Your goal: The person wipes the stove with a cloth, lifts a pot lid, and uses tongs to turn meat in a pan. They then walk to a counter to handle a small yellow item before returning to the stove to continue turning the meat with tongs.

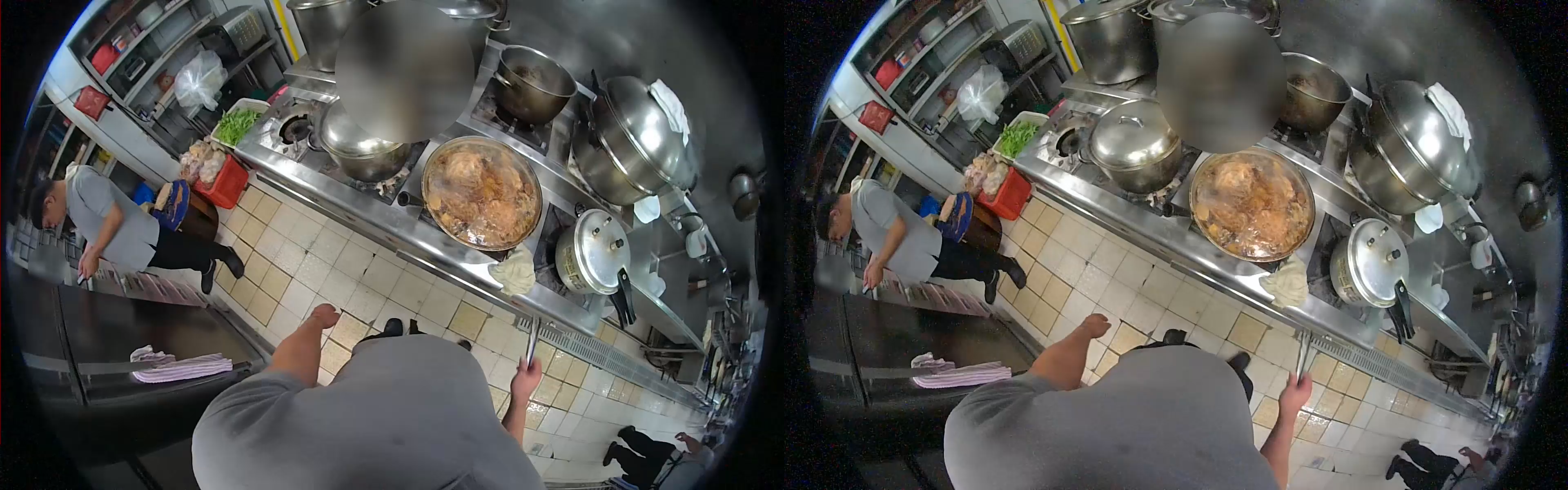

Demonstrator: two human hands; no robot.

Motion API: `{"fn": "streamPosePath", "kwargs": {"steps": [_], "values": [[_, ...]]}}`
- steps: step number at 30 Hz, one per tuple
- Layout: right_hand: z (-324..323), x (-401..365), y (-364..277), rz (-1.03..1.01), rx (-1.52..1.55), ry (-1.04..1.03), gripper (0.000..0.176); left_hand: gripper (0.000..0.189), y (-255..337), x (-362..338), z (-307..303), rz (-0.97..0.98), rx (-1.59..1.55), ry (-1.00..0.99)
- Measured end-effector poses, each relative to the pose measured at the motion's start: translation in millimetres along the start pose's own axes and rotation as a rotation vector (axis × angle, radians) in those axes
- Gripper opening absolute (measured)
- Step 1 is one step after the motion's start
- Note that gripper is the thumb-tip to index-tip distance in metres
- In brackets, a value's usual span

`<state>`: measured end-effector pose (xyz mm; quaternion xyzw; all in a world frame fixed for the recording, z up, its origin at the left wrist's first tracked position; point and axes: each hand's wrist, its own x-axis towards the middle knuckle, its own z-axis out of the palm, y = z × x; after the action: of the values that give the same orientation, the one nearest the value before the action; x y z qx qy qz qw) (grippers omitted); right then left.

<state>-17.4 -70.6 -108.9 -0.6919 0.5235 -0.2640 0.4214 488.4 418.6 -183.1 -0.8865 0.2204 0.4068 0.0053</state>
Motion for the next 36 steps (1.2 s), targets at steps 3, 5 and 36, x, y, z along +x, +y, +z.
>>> {"fn": "streamPosePath", "kwargs": {"steps": [3,5,36], "values": [[23.5,32.2,-177.1,-0.211,-0.104,-0.061,0.034,0.053,-7.6,-20.6,-11.0,-0.092,-0.266,0.103],[32.9,57.6,-240.4,-0.254,-0.211,-0.125,0.036,0.051,-7.2,-35.3,-17.0,-0.157,-0.407,0.140],[135.8,-3.9,-316.4,-0.090,-0.154,0.448,0.035,0.020,196.2,67.9,-607.9,0.679,0.524,0.829]]}}
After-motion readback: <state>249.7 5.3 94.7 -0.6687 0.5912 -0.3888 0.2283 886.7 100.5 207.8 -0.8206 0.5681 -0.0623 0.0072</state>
